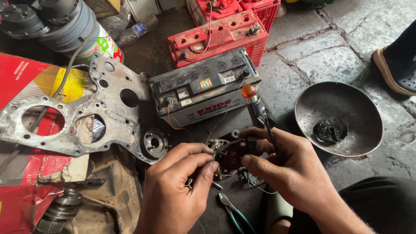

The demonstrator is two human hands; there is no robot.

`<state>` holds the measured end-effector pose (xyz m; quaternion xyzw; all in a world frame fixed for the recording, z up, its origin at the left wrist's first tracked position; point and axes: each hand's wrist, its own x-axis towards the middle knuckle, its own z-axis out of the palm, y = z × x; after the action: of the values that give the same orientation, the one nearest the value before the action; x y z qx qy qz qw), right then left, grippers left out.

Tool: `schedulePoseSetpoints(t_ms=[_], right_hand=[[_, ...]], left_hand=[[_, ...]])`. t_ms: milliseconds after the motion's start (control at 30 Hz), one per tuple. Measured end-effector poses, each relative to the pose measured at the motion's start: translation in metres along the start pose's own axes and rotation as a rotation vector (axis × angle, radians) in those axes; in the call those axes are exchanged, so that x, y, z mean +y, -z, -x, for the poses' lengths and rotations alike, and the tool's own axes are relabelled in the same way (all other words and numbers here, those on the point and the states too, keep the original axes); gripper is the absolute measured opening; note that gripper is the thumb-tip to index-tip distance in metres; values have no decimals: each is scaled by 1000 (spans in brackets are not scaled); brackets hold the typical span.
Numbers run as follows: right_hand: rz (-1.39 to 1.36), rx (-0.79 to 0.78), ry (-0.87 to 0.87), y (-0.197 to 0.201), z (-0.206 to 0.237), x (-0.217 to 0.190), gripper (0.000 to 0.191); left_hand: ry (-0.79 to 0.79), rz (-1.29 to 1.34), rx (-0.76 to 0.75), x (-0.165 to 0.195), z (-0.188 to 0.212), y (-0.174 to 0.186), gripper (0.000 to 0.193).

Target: The person tests a small black electrical component by connecting wires to a car battery and using a test light to check continuity across terminals. The test light illuminates when a circuit is completed, and the person repeatedly probes different points on the component.

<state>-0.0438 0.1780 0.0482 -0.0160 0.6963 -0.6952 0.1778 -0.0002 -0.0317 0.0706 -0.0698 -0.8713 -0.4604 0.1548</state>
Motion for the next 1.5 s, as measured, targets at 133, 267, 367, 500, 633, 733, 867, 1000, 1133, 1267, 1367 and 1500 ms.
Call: schedulePoseSetpoints(t_ms=[133,267,367,500,633,733,867,1000,1133,1267,1367,1500], right_hand=[[21,50,-99,2,0,2,43],[57,-29,-9,7,0,10,44],[22,-35,20,8,0,14,45],[55,-24,-18,5,-1,9,45],[57,21,-138,-1,-1,-1,44],[-45,-35,-128,0,-2,-3,45],[-99,-188,-23,9,-3,4,47],[-83,-211,-117,13,-2,9,51],[-37,-194,-182,13,-2,7,50],[-23,-245,-143,12,-2,9,47],[216,-139,-199,14,-2,14,42],[-367,-33,-117,17,-9,13,43]], left_hand=[[49,41,-23,-2,0,-1,10],[41,76,-22,-4,0,0,10],[59,47,-32,-4,1,0,10],[70,42,-49,-4,1,0,10],[46,40,-57,-5,1,2,11],[44,35,-68,-6,1,2,12],[198,103,-173,-10,3,3,38],[102,160,-261,-16,5,1,50],[-141,89,-273,-19,7,0,49],[-30,157,-272,-18,9,-3,39],[112,184,-233,-19,8,-4,36],[309,293,-125,-22,7,-2,31]])
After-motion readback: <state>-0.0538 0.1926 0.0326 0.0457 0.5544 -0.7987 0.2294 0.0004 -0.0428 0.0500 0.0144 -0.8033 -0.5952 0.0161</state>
